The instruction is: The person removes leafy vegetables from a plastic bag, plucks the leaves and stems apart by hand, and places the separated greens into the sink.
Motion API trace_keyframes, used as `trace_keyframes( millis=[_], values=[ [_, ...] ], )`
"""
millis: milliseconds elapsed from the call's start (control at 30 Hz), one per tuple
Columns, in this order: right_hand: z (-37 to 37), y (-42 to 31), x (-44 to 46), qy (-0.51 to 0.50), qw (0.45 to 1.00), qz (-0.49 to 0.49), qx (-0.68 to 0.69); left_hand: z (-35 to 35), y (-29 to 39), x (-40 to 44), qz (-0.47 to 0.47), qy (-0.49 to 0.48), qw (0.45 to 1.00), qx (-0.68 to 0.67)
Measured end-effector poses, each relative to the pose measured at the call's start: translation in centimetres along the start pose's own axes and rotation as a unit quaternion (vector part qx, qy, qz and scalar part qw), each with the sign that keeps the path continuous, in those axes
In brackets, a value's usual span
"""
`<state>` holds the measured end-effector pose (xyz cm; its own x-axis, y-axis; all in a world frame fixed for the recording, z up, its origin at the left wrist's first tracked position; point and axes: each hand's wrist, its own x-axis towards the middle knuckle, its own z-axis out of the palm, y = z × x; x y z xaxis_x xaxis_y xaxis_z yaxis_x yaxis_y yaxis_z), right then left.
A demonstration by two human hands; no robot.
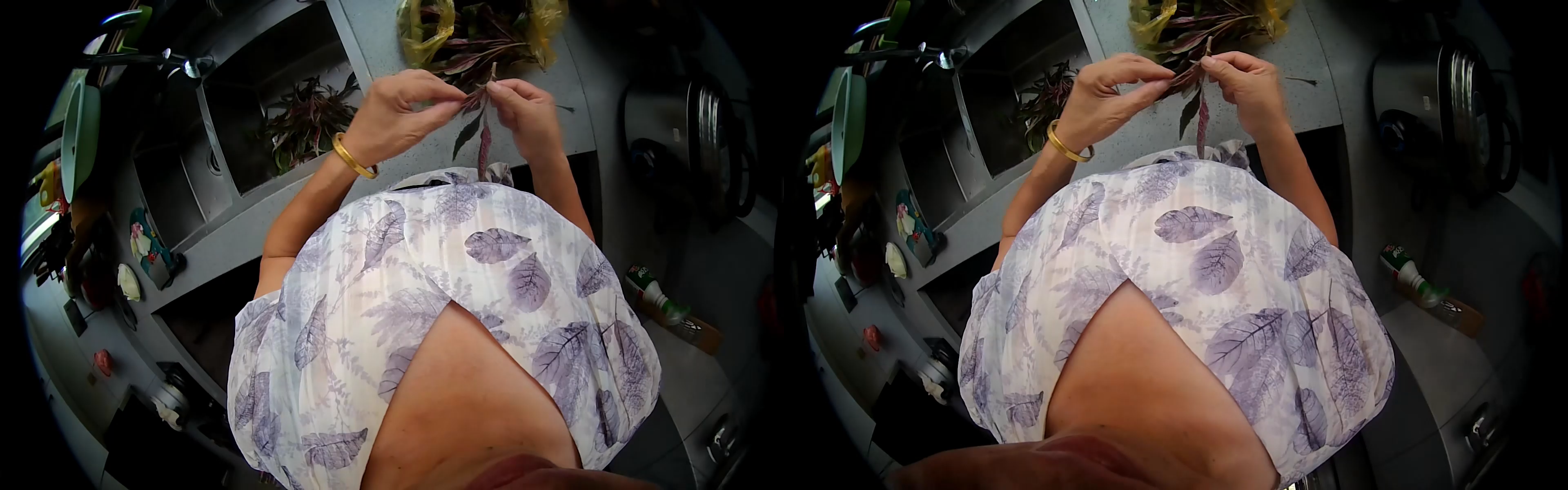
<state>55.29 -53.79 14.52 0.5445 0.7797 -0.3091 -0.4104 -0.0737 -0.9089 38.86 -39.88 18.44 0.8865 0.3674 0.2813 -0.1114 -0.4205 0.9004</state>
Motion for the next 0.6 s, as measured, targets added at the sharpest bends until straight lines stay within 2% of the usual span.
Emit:
trace_keyframes(
  millis=[33, 133, 233, 433, 600],
  values=[
    [0.4, 0.0, 0.0, -0.003, 1.000, -0.004, 0.006, 0.6, 0.1, 0.3, 0.021, -0.006, 1.000, 0.011],
    [1.9, 0.0, -0.3, -0.005, 1.000, -0.007, 0.008, 1.4, -0.2, 0.2, -0.004, 0.033, 0.991, 0.129],
    [2.5, 0.3, -0.4, -0.005, 1.000, 0.006, 0.025, 1.4, -0.6, 0.0, 0.034, 0.071, 0.973, 0.217],
    [2.9, 1.1, -0.4, -0.008, 0.999, 0.018, 0.030, 1.6, -1.0, -0.5, 0.039, 0.096, 0.966, 0.236],
    [3.6, 0.7, -0.9, -0.001, 1.000, 0.023, -0.008, 1.9, -1.1, -1.0, 0.008, 0.110, 0.965, 0.238]
  ],
)
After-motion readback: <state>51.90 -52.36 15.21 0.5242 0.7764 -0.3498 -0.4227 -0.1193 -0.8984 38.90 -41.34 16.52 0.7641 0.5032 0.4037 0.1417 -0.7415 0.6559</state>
